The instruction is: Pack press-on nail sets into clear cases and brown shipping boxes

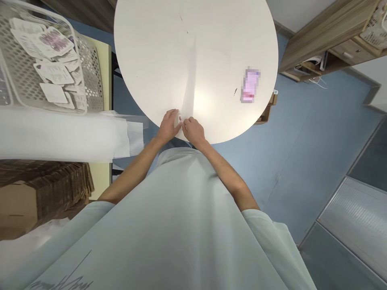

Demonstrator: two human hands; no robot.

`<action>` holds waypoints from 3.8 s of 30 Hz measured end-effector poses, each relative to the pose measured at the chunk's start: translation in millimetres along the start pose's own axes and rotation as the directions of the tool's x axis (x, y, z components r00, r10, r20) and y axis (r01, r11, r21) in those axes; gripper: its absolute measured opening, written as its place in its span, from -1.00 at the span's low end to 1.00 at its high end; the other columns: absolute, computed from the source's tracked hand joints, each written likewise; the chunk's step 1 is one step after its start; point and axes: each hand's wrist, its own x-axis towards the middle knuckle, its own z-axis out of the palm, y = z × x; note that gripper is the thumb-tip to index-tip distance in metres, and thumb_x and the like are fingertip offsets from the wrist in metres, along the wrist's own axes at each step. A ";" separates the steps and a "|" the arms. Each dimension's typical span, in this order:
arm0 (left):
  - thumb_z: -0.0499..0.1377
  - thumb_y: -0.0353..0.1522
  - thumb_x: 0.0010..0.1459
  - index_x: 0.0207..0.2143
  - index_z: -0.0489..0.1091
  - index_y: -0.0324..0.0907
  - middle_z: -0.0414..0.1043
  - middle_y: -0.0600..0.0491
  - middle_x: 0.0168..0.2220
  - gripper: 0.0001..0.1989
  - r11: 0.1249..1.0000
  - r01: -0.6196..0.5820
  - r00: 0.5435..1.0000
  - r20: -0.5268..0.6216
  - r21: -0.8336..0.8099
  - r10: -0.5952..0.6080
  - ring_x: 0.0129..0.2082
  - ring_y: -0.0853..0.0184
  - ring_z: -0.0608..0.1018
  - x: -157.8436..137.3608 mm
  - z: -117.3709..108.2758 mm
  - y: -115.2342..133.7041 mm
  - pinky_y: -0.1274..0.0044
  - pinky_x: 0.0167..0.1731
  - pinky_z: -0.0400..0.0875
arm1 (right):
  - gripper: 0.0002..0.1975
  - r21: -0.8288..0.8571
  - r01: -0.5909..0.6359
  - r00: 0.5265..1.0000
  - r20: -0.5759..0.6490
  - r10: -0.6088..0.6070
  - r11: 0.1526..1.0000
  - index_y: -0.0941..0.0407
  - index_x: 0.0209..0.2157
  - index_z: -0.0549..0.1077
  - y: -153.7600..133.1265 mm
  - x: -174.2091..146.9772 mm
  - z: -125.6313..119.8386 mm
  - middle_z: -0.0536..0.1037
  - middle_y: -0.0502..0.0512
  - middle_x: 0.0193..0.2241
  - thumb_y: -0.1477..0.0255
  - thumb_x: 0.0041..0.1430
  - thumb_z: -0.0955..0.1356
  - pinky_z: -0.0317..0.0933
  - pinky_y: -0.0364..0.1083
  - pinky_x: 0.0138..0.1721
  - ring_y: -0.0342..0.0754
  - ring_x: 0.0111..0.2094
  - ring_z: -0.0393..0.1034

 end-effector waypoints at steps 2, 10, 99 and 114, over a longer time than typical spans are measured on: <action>0.06 -0.16 0.60 0.34 0.46 -0.15 0.52 -0.26 0.38 -0.56 0.968 0.172 0.977 -0.092 -0.183 -0.191 0.26 0.04 0.66 -6.2 1.4 3.9 0.21 0.29 0.62 | -0.73 -0.018 0.013 1.000 0.020 -0.013 1.000 0.12 0.00 0.59 -3.8 5.3 7.6 0.60 0.32 0.08 0.37 0.71 0.25 0.46 0.03 0.01 0.18 0.10 0.51; 0.34 -0.29 0.37 -0.15 0.57 -0.12 0.76 -0.10 -0.02 -0.90 0.840 0.454 0.860 -0.099 -0.296 -0.500 0.02 0.11 0.77 5.4 2.6 14.8 0.35 0.16 0.62 | -0.71 0.006 0.018 0.997 0.070 -0.018 1.000 0.10 0.08 0.60 -9.2 26.0 34.0 0.61 0.33 0.13 0.34 0.70 0.26 0.53 0.09 0.12 0.20 0.19 0.51; 0.17 -0.36 0.47 0.38 0.42 -0.14 0.42 -0.29 0.44 -0.53 0.987 0.160 0.962 -0.219 -0.035 -0.164 0.51 -0.12 0.42 24.8 23.1 14.5 0.03 0.53 0.33 | -0.57 -0.031 0.148 0.989 -0.022 -0.149 0.988 0.11 0.34 0.51 28.5 66.6 -6.1 0.49 0.37 0.45 0.54 0.61 0.22 0.29 0.31 0.52 0.26 0.54 0.31; 0.20 -0.16 0.47 0.58 0.33 -0.16 0.28 -0.20 0.62 -0.29 0.997 -0.004 0.995 0.098 0.080 -0.004 0.66 -0.04 0.29 -24.5 20.4 7.2 0.03 0.71 -0.06 | -0.37 -0.066 0.387 0.910 0.191 -0.369 0.920 0.18 0.58 0.31 70.5 21.4 9.4 0.21 0.42 0.66 0.39 0.58 0.34 0.25 0.34 0.57 0.27 0.69 0.11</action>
